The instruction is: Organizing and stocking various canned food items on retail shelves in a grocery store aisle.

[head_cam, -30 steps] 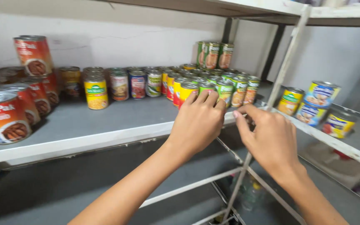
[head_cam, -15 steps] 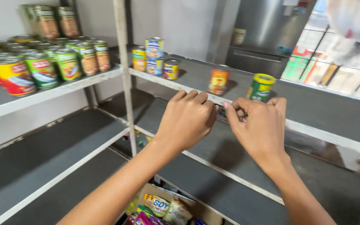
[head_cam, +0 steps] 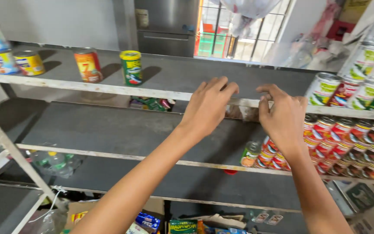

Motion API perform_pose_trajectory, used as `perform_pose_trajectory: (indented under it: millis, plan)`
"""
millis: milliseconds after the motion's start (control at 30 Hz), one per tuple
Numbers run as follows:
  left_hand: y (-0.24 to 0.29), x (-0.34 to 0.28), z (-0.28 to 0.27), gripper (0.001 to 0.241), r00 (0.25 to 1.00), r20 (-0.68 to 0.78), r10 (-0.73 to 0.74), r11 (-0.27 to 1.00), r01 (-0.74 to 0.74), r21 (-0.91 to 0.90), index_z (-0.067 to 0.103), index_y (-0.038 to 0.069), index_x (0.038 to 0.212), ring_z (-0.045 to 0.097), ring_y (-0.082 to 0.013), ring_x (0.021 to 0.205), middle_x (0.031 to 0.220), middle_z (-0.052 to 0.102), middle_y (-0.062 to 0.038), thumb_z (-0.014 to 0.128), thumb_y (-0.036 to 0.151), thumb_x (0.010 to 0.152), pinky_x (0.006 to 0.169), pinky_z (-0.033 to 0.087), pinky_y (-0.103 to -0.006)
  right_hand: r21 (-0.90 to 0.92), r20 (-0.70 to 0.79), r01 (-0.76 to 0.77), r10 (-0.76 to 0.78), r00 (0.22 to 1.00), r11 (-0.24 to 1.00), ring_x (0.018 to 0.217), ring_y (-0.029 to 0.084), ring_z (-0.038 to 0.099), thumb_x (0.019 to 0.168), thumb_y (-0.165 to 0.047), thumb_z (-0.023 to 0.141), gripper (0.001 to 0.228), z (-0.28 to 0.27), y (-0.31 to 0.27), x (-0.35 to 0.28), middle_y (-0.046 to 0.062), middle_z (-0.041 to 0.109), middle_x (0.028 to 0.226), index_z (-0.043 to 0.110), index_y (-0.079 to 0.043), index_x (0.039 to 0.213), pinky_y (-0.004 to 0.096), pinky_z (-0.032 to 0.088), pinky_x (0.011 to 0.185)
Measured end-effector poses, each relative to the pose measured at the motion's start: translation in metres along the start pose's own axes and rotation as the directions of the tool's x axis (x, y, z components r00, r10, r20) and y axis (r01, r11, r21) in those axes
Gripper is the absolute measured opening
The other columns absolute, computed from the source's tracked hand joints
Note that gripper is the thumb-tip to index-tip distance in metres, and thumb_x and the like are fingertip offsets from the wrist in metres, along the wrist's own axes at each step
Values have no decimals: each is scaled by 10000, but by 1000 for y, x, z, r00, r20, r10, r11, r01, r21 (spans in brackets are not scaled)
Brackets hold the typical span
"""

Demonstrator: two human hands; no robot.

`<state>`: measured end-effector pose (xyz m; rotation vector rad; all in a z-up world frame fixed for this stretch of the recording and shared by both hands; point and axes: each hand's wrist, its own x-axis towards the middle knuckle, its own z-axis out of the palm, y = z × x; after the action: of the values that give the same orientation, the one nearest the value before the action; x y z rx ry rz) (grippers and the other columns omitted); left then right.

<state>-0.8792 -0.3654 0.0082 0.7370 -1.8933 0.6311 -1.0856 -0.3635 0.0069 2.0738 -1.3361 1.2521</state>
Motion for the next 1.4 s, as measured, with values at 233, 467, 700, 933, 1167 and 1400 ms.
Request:
perform_pose_trajectory:
  millis: [233,467,700,933,1167,1400]
  plan:
    - [64,40,131,155,957,219,-192,940,243,-240,637,80,1016,673,-318,955,950,719,-98,699,175,911,862,500,-483,-3,-55,-122,122,991,993,1051,437,605,948,-61,566,490,-11,155,-36,269,638,1185,526,-6,1434,510,425,947]
    - [73,90,298,568,926,220,-306,815,375,-442,601,-67,1185,649,-450,1090,1144,678,-288,779,337,828,872,538,-493,-165,15,-234,239,971,958,1127,423,612,875,-37,560,630,-19,207,-53,253,675,1139,417,-31,1488,676,291,1019]
    - [82,140,331,814,814,458,-358,751,542,-377,596,-90,1144,691,-406,1076,1099,711,-287,882,500,663,891,560,-462,-88,64,-199,204,977,976,1176,390,589,856,-56,614,637,-20,224,-56,204,628,1258,434,-101,1464,622,310,947]
    - [72,125,328,570,842,407,-355,648,535,-542,783,57,1076,770,-343,1015,1025,797,-189,874,402,632,881,597,-433,-40,38,-132,134,990,990,1155,378,591,848,-71,674,576,-23,223,-57,184,603,1278,512,-134,1397,537,351,895]
    - [52,98,218,635,916,73,-395,645,333,-688,632,-10,1236,765,-317,1019,1070,768,-188,856,348,761,869,597,-401,205,-115,39,-16,993,978,1139,323,660,904,28,677,610,-37,158,-33,197,559,1400,458,-19,1471,433,544,950]
    - [23,47,67,650,903,27,-428,704,352,-616,631,-33,1234,771,-250,975,1078,768,-175,859,358,769,829,597,-375,523,-151,188,-127,980,832,1248,301,630,872,-2,778,845,3,32,-3,270,505,1484,293,6,1563,398,551,1036]
